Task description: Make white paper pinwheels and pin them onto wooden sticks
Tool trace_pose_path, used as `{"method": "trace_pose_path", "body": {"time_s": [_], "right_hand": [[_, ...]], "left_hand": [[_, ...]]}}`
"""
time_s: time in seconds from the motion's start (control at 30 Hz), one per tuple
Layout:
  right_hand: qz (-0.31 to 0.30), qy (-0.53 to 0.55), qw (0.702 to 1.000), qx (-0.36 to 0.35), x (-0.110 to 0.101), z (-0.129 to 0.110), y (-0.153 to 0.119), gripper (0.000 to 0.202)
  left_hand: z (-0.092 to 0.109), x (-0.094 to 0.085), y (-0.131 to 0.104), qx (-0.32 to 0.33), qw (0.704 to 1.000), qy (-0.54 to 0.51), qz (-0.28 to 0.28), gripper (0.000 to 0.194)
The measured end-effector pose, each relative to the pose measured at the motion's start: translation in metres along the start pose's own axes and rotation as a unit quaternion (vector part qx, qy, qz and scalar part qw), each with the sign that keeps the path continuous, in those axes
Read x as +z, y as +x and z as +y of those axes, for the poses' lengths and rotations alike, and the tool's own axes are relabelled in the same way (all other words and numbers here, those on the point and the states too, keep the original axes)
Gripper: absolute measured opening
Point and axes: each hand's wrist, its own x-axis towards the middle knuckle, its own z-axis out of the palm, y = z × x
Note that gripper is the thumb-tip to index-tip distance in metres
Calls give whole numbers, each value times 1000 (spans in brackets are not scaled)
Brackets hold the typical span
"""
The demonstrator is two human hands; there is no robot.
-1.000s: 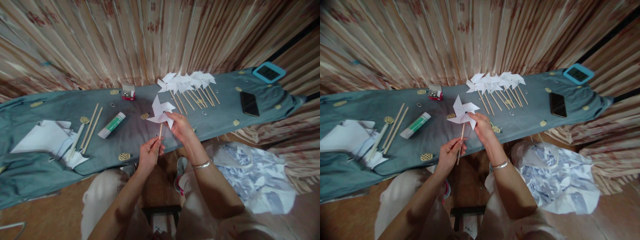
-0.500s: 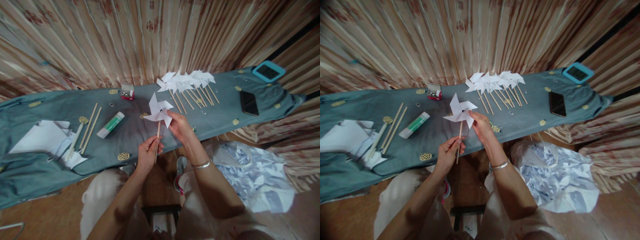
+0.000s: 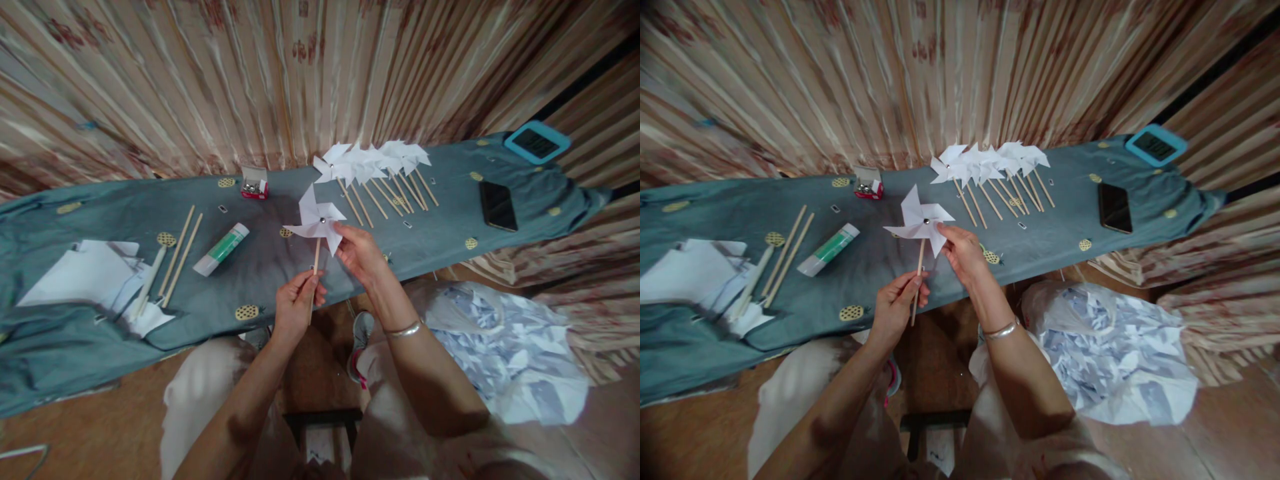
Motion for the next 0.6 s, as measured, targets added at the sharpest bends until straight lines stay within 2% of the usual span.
{"method": "trace_pose_path", "body": {"time_s": [0.6], "right_hand": [[17,10,1000,-1,-1,0,-1,27]], "left_hand": [[-1,0,0,4,1000,-12,6,37]]}}
